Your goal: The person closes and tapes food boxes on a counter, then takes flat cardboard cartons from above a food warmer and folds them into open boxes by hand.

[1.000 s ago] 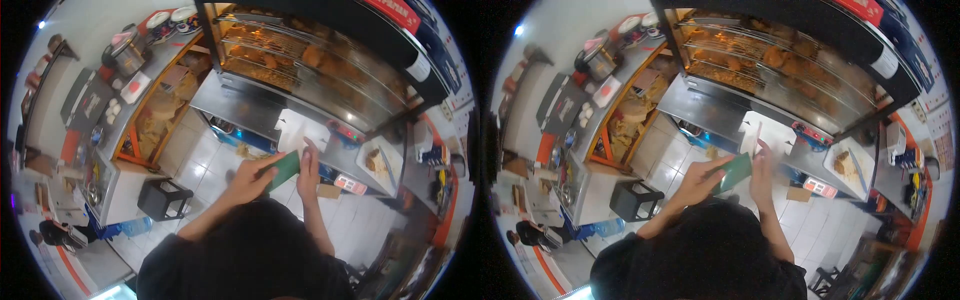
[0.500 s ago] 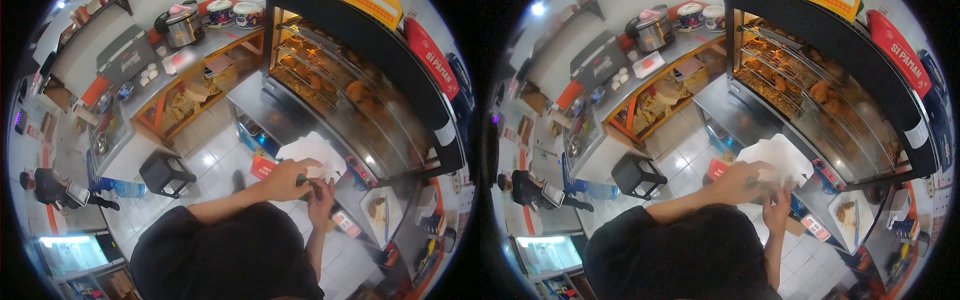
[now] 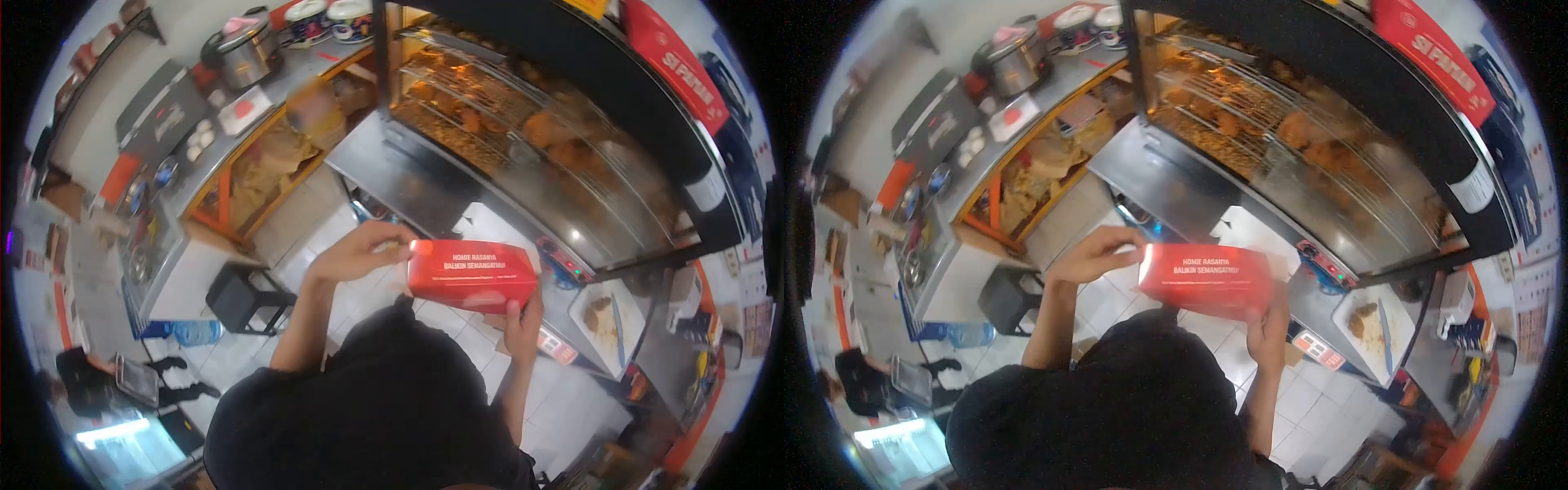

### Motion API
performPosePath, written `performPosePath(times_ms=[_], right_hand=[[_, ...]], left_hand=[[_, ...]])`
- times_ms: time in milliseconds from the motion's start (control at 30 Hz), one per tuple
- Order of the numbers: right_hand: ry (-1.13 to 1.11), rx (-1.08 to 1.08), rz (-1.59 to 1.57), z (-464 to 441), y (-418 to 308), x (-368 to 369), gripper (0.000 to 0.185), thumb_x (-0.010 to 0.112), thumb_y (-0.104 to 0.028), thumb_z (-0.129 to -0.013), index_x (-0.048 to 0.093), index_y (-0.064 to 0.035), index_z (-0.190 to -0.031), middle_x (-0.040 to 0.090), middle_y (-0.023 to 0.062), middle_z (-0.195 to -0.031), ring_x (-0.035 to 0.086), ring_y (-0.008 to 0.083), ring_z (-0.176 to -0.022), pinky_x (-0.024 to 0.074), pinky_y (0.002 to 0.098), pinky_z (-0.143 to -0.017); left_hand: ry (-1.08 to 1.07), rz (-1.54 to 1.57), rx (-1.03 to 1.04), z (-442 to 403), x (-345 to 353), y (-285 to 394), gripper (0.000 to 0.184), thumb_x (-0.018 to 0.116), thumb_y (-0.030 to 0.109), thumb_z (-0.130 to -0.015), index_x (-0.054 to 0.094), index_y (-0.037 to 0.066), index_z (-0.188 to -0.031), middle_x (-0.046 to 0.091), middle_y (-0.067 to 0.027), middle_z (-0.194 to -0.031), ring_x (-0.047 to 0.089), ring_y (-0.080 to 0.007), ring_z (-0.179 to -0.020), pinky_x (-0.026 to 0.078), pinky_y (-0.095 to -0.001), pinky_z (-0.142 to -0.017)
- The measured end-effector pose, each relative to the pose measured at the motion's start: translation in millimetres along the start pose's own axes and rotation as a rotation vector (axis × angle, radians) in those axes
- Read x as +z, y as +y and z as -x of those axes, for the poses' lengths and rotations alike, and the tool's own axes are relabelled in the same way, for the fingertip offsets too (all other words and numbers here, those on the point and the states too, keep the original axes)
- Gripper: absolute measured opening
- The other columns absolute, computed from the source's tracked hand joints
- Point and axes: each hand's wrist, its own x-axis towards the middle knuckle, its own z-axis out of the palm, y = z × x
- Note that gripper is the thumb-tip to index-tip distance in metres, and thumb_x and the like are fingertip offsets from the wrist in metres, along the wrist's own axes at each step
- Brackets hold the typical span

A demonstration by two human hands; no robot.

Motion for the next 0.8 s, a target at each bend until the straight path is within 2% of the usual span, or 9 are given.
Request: performPosePath(times_ms=[33, 133, 200, 267, 333, 400, 500, 700, 800], right_hand=[[0.027, 0.013, 0.052, -0.5, 4.3, 0.2, 0.052, 0.050, -0.036, -0.106, 0.053, 0.0058, -0.136, 0.056, 0.0234, -0.136, 0.054, 0.0354, -0.128, 0.0385, 0.0426, -0.109], [0.315, 0.272, -0.145, -9.5, 10.7, 21.5, 0.055, 0.042, -0.045, -0.109, 0.055, 0.0027, -0.134, 0.064, 0.0176, -0.122, 0.060, 0.0269, -0.111, 0.0461, 0.0379, -0.098], [0.294, 0.382, -0.177, -14.5, 28.0, 13.4, 0.057, 0.040, -0.047, -0.109, 0.055, 0.0026, -0.134, 0.065, 0.0174, -0.121, 0.061, 0.0267, -0.109, 0.0476, 0.0375, -0.096], [0.267, 0.484, -0.205, -17.9, 47.8, 1.5, 0.060, 0.037, -0.049, -0.110, 0.055, 0.0026, -0.134, 0.066, 0.0172, -0.120, 0.063, 0.0264, -0.108, 0.0491, 0.0371, -0.094], [0.275, 0.478, 0.020, -17.5, 53.6, -6.4, 0.065, 0.036, -0.053, -0.109, 0.054, 0.0037, -0.135, 0.068, 0.0176, -0.116, 0.065, 0.0272, -0.104, 0.0508, 0.0343, -0.090], [0.293, 0.443, 0.212, -17.5, 34.4, -3.5, 0.055, 0.049, -0.045, -0.106, 0.055, 0.0024, -0.134, 0.064, 0.0200, -0.124, 0.063, 0.0299, -0.113, 0.0498, 0.0360, -0.096], [0.183, -0.051, 0.324, -11.8, -0.8, -0.1, 0.055, 0.077, -0.021, -0.085, 0.057, -0.0008, -0.133, 0.053, 0.0206, -0.145, 0.054, 0.0369, -0.130, 0.0445, 0.0443, -0.108], [0.119, -0.204, 0.430, -35.8, -15.9, -4.0, 0.051, 0.070, -0.009, -0.088, 0.057, -0.0028, -0.138, 0.053, 0.0211, -0.146, 0.051, 0.0394, -0.134, 0.0442, 0.0443, -0.109], [-0.038, -0.274, 0.505, -36.8, 2.9, -26.2, 0.053, 0.065, -0.005, -0.091, 0.054, -0.0023, -0.143, 0.049, 0.0228, -0.149, 0.049, 0.0396, -0.137, 0.0440, 0.0450, -0.110]], left_hand=[[-0.016, 0.266, -0.093, -1.4, 11.4, 13.6, 0.029, 0.060, 0.013, -0.102, 0.063, -0.001, -0.127, 0.071, -0.0049, -0.113, 0.063, -0.0141, -0.109, 0.049, -0.0312, -0.094], [-0.135, 0.377, -0.119, -35.0, 37.4, -3.6, 0.044, 0.065, 0.016, -0.101, 0.055, 0.001, -0.141, 0.069, -0.0049, -0.116, 0.064, -0.0134, -0.105, 0.053, -0.0285, -0.089], [-0.261, 0.414, -0.120, -59.6, 50.5, -29.0, 0.046, 0.062, 0.026, -0.103, 0.055, 0.000, -0.140, 0.068, -0.0062, -0.118, 0.065, -0.0140, -0.109, 0.053, -0.0300, -0.092], [-0.370, 0.597, -0.411, -82.9, 71.9, -49.3, 0.051, 0.057, 0.039, -0.105, 0.055, 0.000, -0.137, 0.067, -0.0066, -0.118, 0.065, -0.0147, -0.106, 0.054, -0.0323, -0.092], [-0.474, 0.523, -0.354, -105.9, 82.3, -33.1, 0.056, 0.050, 0.047, -0.106, 0.054, 0.001, -0.136, 0.064, -0.0072, -0.119, 0.065, -0.0165, -0.107, 0.055, -0.0341, -0.092], [-0.171, 0.709, -0.328, -119.6, 101.0, -35.2, 0.038, 0.047, 0.034, -0.110, 0.063, 0.003, -0.125, 0.071, -0.0043, -0.110, 0.067, -0.0124, -0.098, 0.056, -0.0306, -0.088], [-0.064, 0.751, -0.337, -137.3, 111.3, -63.4, 0.039, 0.049, 0.034, -0.109, 0.062, 0.002, -0.126, 0.069, -0.0021, -0.107, 0.065, -0.0113, -0.097, 0.055, -0.0301, -0.083], [0.276, 0.105, -0.090, -150.2, 140.4, -62.3, 0.035, 0.053, 0.032, -0.108, 0.065, -0.001, -0.114, 0.068, -0.0032, -0.090, 0.062, -0.0099, -0.075, 0.053, -0.0288, -0.064], [0.459, 0.076, 0.115, -149.3, 163.8, -53.5, 0.031, 0.058, 0.028, -0.103, 0.064, -0.001, -0.114, 0.067, -0.0159, -0.098, 0.065, -0.0278, -0.083, 0.052, -0.0394, -0.072]])
